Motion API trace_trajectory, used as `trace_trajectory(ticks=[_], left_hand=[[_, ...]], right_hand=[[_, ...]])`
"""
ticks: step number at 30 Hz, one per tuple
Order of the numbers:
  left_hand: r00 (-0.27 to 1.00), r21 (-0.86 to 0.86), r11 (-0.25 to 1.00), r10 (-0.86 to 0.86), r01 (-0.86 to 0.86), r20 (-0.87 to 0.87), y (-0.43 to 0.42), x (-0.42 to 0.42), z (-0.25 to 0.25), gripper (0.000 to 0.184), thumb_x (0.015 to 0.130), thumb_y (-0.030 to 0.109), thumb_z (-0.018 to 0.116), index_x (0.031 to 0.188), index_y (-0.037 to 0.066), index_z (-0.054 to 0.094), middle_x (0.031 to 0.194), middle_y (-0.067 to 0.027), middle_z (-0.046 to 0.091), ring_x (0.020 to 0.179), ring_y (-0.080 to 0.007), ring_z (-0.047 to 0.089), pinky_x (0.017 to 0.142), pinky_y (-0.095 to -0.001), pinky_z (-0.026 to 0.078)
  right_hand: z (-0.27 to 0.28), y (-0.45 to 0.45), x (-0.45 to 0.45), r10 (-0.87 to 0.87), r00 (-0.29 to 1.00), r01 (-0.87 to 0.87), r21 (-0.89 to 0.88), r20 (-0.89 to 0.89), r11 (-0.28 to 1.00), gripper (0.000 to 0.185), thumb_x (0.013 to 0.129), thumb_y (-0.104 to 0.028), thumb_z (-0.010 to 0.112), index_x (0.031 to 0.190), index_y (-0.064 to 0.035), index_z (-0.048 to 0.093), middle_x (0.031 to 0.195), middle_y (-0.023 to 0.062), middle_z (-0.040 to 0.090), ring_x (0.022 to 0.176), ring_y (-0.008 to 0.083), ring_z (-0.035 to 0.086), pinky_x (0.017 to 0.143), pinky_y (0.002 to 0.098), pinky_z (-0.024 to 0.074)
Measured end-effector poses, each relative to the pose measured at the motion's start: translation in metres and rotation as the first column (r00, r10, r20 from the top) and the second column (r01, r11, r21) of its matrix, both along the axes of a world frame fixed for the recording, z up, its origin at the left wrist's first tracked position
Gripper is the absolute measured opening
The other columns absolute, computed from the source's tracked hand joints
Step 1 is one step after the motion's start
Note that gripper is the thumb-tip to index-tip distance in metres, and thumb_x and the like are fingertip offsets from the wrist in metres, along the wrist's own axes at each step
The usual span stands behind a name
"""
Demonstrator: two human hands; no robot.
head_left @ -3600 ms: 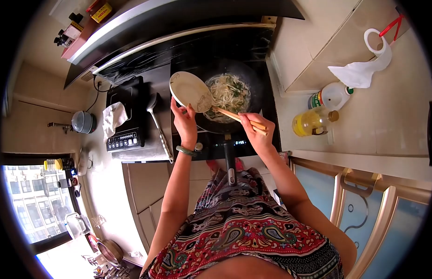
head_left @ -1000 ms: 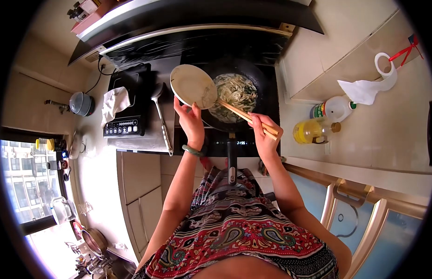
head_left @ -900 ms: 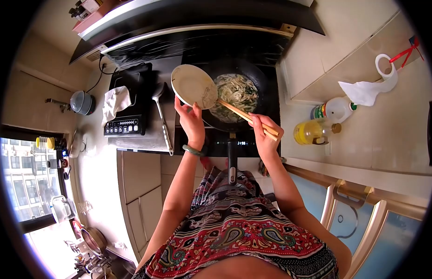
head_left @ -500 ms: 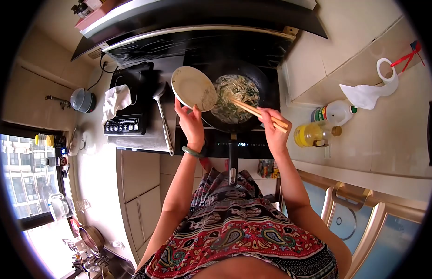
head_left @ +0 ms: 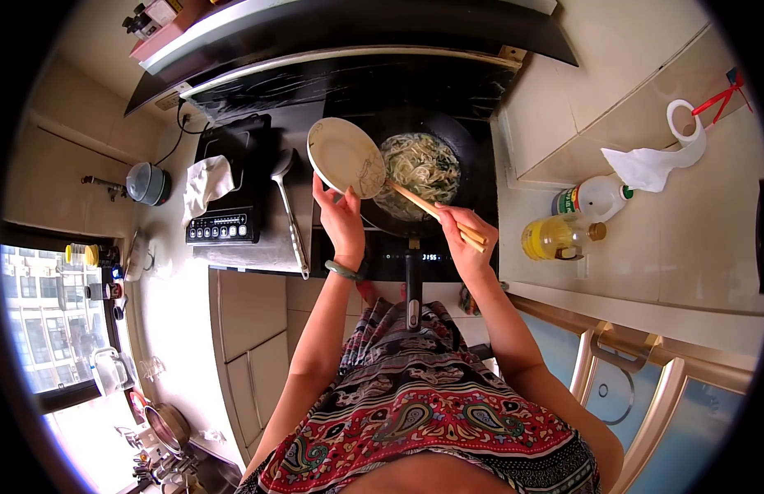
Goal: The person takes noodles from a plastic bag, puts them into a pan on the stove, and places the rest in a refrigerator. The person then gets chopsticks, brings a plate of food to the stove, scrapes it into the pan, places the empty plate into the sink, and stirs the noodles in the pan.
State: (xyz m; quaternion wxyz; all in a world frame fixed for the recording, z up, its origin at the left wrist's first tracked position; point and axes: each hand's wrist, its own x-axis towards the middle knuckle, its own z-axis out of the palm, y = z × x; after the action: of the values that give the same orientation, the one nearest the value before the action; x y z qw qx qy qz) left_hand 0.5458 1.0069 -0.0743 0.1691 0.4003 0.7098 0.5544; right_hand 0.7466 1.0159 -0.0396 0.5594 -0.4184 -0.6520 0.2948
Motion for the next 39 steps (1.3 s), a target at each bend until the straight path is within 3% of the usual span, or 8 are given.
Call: trace_trajectory(ticks=[7,14,24,25,28,31,34,39], left_hand=[[1.0,-0.03,0.999,0.012,-0.012,0.003,0.0,-0.001,-0.003,0.064,0.092,0.004,0.059,0.145,0.005,0.023,0.089,-0.0088,0.06,0.07,-0.0155,0.062,0.065,-0.0272,0.049],[1.0,0.049,0.999,0.014,-0.014,0.007,-0.014,-0.014,-0.013,0.062,0.094,0.006,0.057,0.145,0.007,0.022,0.093,-0.012,0.065,0.077,-0.0204,0.068,0.065,-0.0301,0.052],[0.944,0.14,0.99,-0.058,0.013,0.326,-0.04,-0.029,-0.008,0.055,0.099,0.007,0.048,0.146,0.008,0.019,0.103,-0.0105,0.056,0.094,-0.0152,0.056,0.082,-0.0324,0.054],[0.926,0.168,0.986,-0.066,0.003,0.37,-0.041,-0.031,-0.008,0.054,0.099,0.008,0.048,0.146,0.008,0.019,0.108,-0.0118,0.056,0.098,-0.0163,0.056,0.084,-0.0335,0.053],[0.914,0.146,0.989,-0.059,0.0,0.401,-0.047,-0.036,-0.003,0.053,0.1,0.009,0.046,0.145,0.008,0.019,0.118,-0.0137,0.053,0.105,-0.0189,0.055,0.087,-0.0352,0.052],[0.903,0.157,0.988,-0.07,0.003,0.424,-0.053,-0.04,0.0,0.052,0.1,0.01,0.046,0.145,0.009,0.019,0.119,-0.015,0.053,0.107,-0.0205,0.055,0.088,-0.0374,0.053],[0.891,0.162,0.986,-0.097,0.027,0.444,-0.06,-0.04,0.004,0.051,0.101,0.012,0.045,0.145,0.01,0.019,0.119,-0.0163,0.053,0.107,-0.0214,0.055,0.09,-0.0398,0.054],[0.871,0.171,0.985,-0.116,0.037,0.477,-0.066,-0.039,0.016,0.05,0.102,0.017,0.044,0.145,0.009,0.019,0.119,-0.0174,0.055,0.108,-0.0249,0.059,0.089,-0.0377,0.054]], right_hand=[[-0.015,0.02,0.003,-0.077,0.979,0.057,-0.107,-0.19,0.993,0.009,0.088,-0.002,0.067,0.091,0.0055,0.069,0.076,0.0091,0.069,0.065,0.0112,0.063,0.059,0.0222,0.0507],[-0.057,0.048,0.032,0.125,0.921,-0.06,-0.184,0.368,0.981,0.009,0.086,-0.011,0.071,0.084,-0.0022,0.069,0.07,0.0102,0.067,0.055,0.0169,0.063,0.051,0.0266,0.0474],[-0.1,0.144,-0.026,0.106,0.963,-0.105,-0.017,0.246,0.994,0.013,0.09,-0.017,0.066,0.094,-0.0073,0.074,0.072,0.0043,0.071,0.04,0.0054,0.049,0.034,0.0214,0.0341],[-0.102,0.134,-0.023,0.182,0.923,-0.113,-0.213,0.34,0.971,0.014,0.091,-0.018,0.065,0.096,-0.0082,0.074,0.072,0.0039,0.071,0.039,0.0056,0.047,0.034,0.0211,0.0346],[-0.1,0.1,-0.008,0.334,0.883,-0.363,0.027,0.331,0.931,0.014,0.088,-0.017,0.067,0.097,-0.0092,0.074,0.076,0.004,0.072,0.055,0.013,0.065,0.046,0.0249,0.0498],[-0.069,0.085,0.024,0.293,0.82,-0.185,-0.257,0.492,0.949,0.012,0.087,-0.017,0.068,0.094,-0.0087,0.074,0.079,0.0055,0.073,0.065,0.0165,0.07,0.053,0.0265,0.0537],[-0.079,0.101,0.019,0.063,0.867,-0.042,-0.054,0.495,0.998,0.013,0.087,-0.019,0.069,0.092,-0.0087,0.074,0.081,0.0049,0.073,0.063,0.0164,0.069,0.053,0.0266,0.0537],[-0.095,0.091,-0.006,0.334,0.867,-0.274,-0.205,0.37,0.94,0.012,0.088,-0.017,0.068,0.094,-0.0091,0.074,0.088,0.0062,0.073,0.067,0.0164,0.07,0.054,0.0264,0.0554]])
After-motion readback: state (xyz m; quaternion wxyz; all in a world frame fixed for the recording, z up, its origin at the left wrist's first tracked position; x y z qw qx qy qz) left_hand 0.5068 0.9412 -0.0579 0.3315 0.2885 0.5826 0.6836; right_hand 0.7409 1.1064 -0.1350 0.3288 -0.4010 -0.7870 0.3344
